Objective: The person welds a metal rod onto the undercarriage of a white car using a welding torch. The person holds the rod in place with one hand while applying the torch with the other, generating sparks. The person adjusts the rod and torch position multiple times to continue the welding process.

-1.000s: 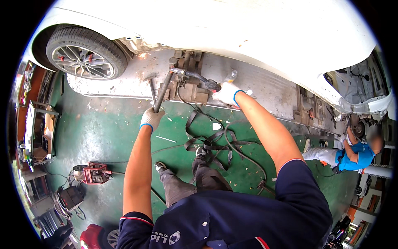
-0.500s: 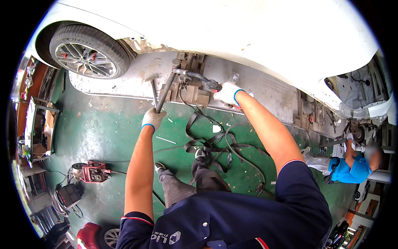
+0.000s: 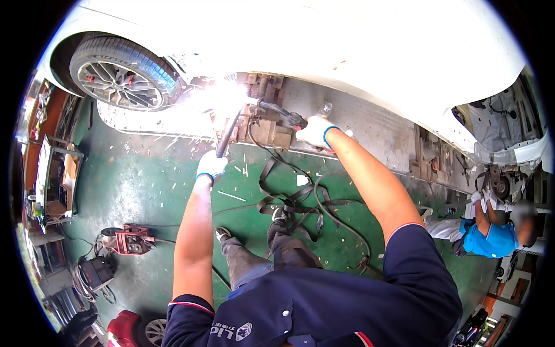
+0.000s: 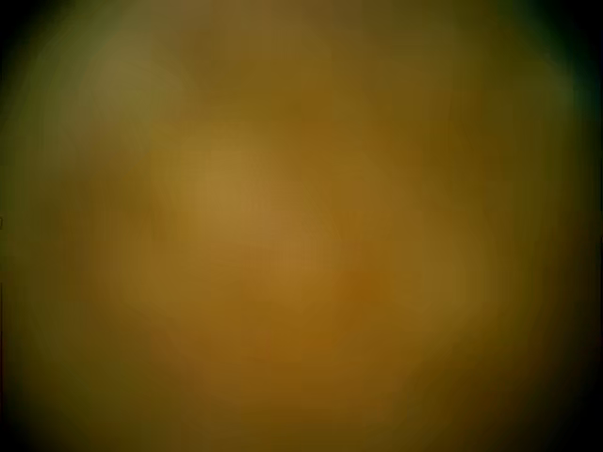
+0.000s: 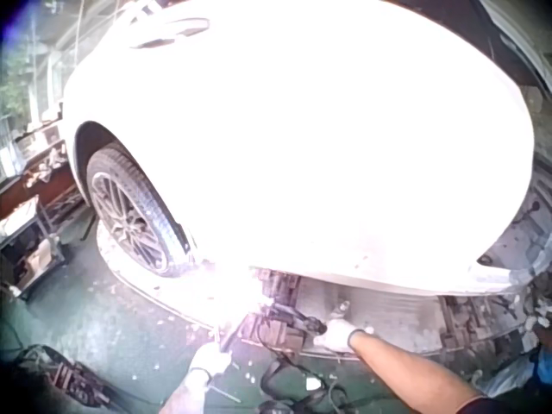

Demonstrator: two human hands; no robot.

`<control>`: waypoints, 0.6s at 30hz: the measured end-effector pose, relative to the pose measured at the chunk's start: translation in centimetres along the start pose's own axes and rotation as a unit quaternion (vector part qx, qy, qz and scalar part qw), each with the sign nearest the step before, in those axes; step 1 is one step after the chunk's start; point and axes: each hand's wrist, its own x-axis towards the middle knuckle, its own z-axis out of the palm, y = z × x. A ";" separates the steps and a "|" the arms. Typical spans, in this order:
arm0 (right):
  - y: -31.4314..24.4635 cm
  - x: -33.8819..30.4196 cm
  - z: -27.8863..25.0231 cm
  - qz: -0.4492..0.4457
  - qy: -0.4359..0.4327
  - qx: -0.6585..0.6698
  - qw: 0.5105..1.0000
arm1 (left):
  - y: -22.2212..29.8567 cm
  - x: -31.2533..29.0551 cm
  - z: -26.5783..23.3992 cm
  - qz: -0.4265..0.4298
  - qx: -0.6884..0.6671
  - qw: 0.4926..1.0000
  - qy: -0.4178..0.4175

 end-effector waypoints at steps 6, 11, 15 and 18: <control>3.3 0.5 0.5 -0.022 0.022 -0.037 0.999 | 1.9 -1.9 -0.8 -0.029 -0.066 0.997 0.008; 3.4 0.5 0.8 -0.002 0.028 -0.035 0.999 | 0.4 -3.1 1.0 -0.047 -0.258 0.959 0.109; 2.7 0.7 0.7 -0.003 0.013 -0.056 0.998 | -0.1 -4.3 2.4 -0.064 -0.449 0.883 0.120; 2.8 1.4 0.8 -0.016 0.005 -0.071 0.997 | -0.6 -4.6 3.5 -0.061 -0.503 0.852 0.130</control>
